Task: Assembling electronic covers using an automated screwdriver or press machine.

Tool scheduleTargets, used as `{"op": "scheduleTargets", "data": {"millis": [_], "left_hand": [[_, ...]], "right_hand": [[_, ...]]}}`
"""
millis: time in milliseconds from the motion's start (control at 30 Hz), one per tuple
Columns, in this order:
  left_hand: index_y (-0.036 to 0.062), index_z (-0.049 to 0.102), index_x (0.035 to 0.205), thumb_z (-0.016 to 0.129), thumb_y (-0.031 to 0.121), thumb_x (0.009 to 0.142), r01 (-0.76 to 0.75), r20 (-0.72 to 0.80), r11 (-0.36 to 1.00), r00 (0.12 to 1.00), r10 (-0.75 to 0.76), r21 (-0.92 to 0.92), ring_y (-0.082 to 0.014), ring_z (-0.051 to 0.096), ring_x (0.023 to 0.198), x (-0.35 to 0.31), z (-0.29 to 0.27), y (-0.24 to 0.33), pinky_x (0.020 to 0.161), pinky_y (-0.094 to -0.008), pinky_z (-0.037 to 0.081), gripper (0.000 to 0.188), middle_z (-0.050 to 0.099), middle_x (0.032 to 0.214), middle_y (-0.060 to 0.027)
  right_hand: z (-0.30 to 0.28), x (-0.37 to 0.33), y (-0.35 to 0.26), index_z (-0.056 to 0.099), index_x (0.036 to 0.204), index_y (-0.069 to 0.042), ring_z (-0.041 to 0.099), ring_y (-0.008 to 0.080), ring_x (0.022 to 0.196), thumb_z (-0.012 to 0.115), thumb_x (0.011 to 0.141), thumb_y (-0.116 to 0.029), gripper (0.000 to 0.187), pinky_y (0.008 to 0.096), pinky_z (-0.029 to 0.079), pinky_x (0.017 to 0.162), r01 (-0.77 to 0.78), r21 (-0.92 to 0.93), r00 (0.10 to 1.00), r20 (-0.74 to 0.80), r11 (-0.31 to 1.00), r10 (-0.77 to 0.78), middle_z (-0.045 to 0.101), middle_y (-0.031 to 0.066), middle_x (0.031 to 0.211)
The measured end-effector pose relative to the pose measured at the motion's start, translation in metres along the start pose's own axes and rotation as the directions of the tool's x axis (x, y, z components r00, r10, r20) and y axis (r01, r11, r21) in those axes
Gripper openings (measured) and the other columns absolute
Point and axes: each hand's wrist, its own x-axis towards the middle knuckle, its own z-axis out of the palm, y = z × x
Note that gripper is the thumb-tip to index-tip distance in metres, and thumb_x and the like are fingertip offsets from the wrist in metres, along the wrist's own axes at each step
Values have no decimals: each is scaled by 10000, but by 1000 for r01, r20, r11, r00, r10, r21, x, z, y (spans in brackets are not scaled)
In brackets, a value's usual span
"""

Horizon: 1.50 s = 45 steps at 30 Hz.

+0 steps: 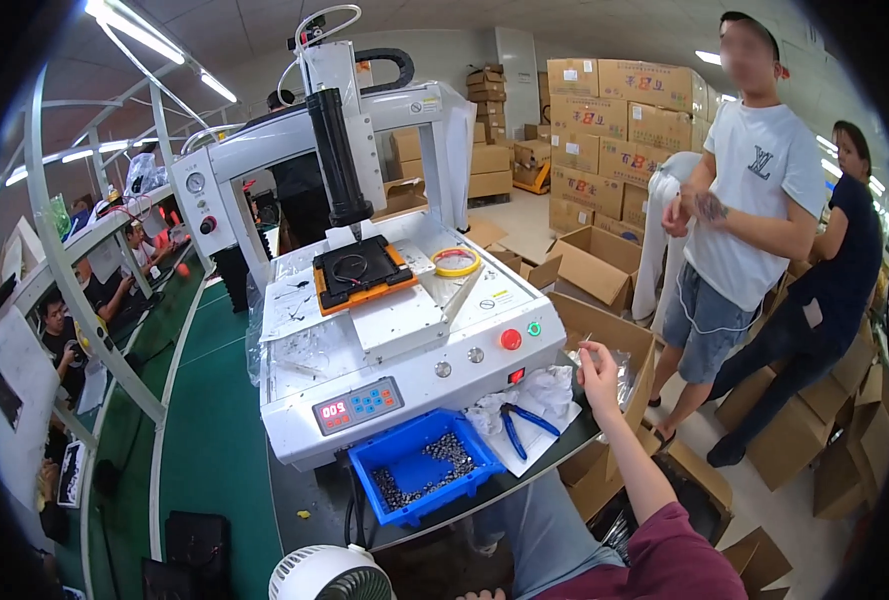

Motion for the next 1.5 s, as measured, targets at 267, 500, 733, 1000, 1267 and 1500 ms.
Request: {"op": "scheduleTargets", "data": {"millis": [267,500,733,1000,1267,1500], "left_hand": [[103,540,1192,531,391,878,45,68,998,997,-42,-42,-335,620,961,3,-2,5,821,-496,451,426,610,1082,-173],[100,515,1259,506,354,894,45,76,998,996,-41,-51,-342,613,965,-2,-13,3,825,-475,454,444,609,1094,-169],[98,507,1268,498,336,897,63,93,998,994,-61,-25,-338,604,992,0,-12,2,838,-470,449,441,608,1100,-166],[118,491,1275,597,403,840,90,199,995,977,-80,-41,-333,571,1074,5,0,5,871,-472,434,531,580,1176,-155],[104,465,1309,605,522,816,20,180,1000,984,-22,14,-359,566,1067,2,-12,-3,876,-498,435,662,575,1175,-159],[111,468,1310,592,493,834,37,200,996,980,-21,-76,-340,568,1072,0,-17,4,870,-494,438,623,577,1172,-155]], "right_hand": [[-4,-6,5,578,1014,-12,454,44,479,551,952,-155,159,208,317,447,-1,-40,988,155,999,7,519,-8,558],[0,-5,5,611,898,7,441,37,471,548,951,-143,171,206,315,452,-42,-43,981,190,998,50,520,-23,559],[-1,-3,9,626,857,15,434,33,466,548,951,-150,206,207,314,451,-38,-51,979,197,998,48,509,-27,541],[-4,-5,9,624,825,18,429,36,460,548,949,-150,223,208,319,449,-59,-49,983,173,997,67,499,-23,530],[-2,-5,12,600,751,0,424,33,472,571,937,-154,243,207,308,457,-97,-82,975,193,992,112,502,-33,543],[-4,-4,14,599,745,10,447,40,462,578,925,-139,234,209,322,450,-102,-41,975,194,994,108,526,-15,540]]}}
